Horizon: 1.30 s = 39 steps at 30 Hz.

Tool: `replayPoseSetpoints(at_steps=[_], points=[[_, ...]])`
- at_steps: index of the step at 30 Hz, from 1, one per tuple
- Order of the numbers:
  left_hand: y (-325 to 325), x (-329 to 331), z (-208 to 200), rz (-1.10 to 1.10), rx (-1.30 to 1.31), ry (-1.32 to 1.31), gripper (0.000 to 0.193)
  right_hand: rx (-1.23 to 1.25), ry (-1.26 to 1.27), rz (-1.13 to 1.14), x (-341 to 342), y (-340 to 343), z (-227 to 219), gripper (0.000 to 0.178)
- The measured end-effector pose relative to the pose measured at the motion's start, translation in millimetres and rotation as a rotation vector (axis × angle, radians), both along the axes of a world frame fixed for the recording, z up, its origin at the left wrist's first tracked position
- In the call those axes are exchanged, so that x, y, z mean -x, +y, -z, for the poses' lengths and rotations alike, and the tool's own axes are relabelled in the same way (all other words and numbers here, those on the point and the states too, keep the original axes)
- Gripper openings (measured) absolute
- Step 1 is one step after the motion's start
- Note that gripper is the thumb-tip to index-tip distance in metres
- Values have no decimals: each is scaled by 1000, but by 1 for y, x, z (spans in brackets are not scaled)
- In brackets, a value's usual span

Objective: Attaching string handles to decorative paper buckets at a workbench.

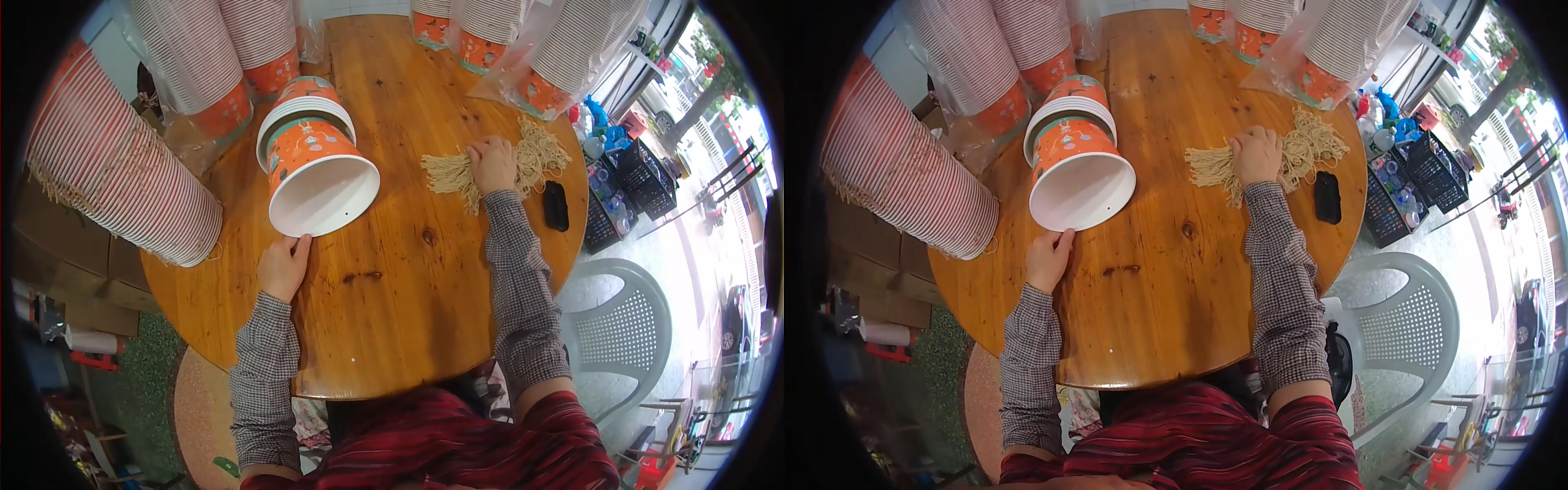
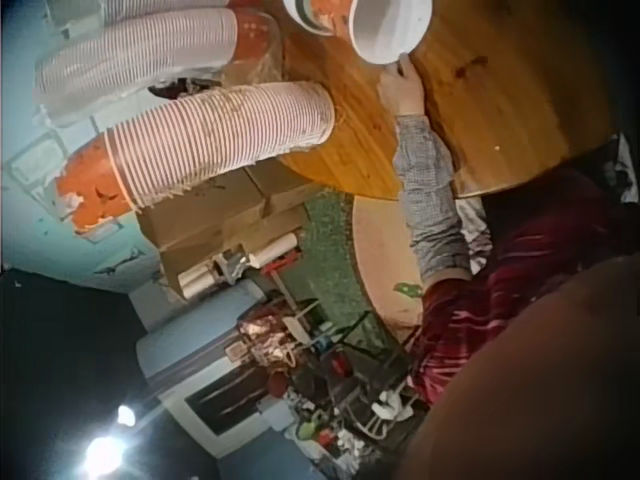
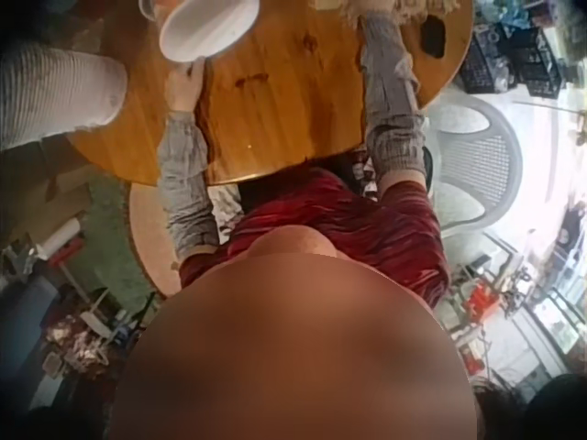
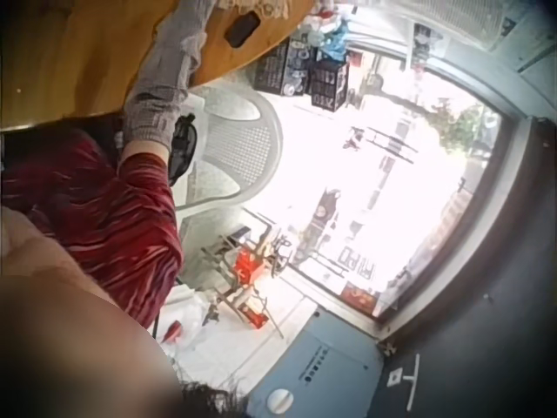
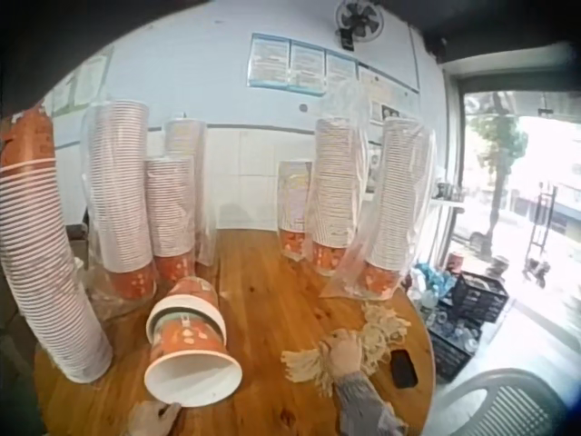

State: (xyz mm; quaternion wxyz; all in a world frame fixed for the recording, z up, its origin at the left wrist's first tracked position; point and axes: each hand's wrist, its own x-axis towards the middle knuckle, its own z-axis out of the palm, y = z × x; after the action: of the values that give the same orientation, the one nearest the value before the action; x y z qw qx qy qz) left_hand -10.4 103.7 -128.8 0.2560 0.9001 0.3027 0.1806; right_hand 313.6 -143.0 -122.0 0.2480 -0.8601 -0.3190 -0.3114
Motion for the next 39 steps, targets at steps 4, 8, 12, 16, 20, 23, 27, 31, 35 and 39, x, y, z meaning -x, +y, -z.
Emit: replayPoseSetpoints(at_steps=[4,8,12,16,20,23,27,31,35,39], points=[[0,0,-1,-16,-23,23,39,150,75,108,-7,12,9,16],[-9,-8,-5,22,-45,35,37,78,202,142,-12,14,11,13],[-25,-13,-7,97,6,-200,31,-120,-36,-95,13,19,-5,7],[-45,-9,-9,247,464,-488,16,151,-40,-631,121,57,-46,3],[-67,-2,-7,522,504,-663,31,-241,119,-984,225,64,-51,16],[-71,1,-5,444,666,-677,23,-250,257,-950,229,61,-51,18],[-71,-1,-14,330,929,-709,17,-280,580,-785,219,61,-45,21],[-66,-5,-20,271,880,-707,17,-417,1199,-856,214,58,-33,23],[-62,-4,-25,290,746,-689,20,-329,999,-822,214,55,-33,16],[-55,0,-23,274,886,-598,23,-248,827,-779,213,52,-41,9]])
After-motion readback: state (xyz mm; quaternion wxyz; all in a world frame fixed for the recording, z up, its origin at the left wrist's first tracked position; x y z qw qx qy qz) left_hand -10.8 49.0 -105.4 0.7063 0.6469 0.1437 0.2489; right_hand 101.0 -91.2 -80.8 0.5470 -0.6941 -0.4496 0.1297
